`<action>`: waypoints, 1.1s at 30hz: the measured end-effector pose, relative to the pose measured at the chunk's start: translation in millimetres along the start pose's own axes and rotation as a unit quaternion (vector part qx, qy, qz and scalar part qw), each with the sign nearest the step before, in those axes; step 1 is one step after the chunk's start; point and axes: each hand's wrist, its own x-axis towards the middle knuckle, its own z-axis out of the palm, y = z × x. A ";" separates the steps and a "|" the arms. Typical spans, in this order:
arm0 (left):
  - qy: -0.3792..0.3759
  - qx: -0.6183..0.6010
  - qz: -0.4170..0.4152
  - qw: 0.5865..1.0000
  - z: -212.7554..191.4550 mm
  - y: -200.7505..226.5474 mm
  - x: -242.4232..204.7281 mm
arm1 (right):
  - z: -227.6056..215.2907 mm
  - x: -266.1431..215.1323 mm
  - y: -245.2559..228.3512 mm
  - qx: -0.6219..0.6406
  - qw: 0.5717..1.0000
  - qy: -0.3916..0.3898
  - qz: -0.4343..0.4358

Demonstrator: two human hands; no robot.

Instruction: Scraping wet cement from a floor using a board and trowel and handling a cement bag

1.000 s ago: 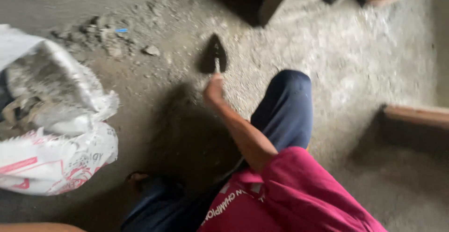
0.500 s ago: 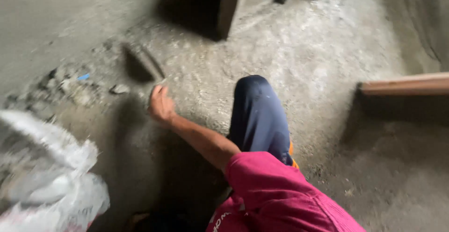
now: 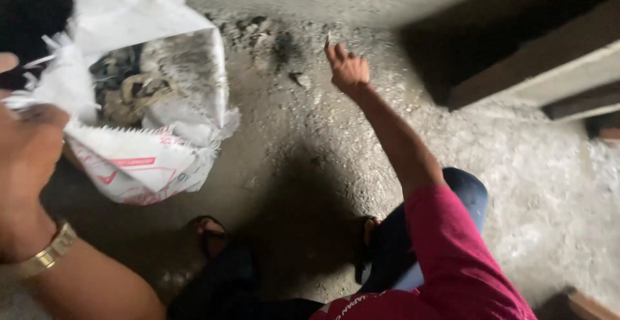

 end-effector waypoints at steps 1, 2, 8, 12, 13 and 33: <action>0.001 0.009 -0.008 1.000 -22.1 25.8 6.8 | -16.1 16.1 -11.3 0.004 1.000 0.002 -0.011; -0.014 0.029 -0.038 0.999 -42.2 53.7 18.0 | -33.3 26.9 -18.9 0.014 0.997 -0.074 -0.027; 0.012 0.087 -0.050 0.995 -63.6 65.4 21.4 | -25.8 0.7 -80.5 0.110 0.984 -0.134 -0.038; 0.025 0.055 -0.062 0.996 -43.7 35.7 7.3 | -82.3 -48.6 -74.9 0.275 0.944 -0.171 0.064; 0.025 0.054 -0.068 0.996 -17.6 -7.1 -12.3 | -92.9 -54.0 -54.4 0.271 0.945 -0.174 0.060; -0.070 0.156 -0.365 0.915 -53.8 -23.1 -38.4 | -34.6 70.5 -90.2 0.142 0.956 -0.243 -0.089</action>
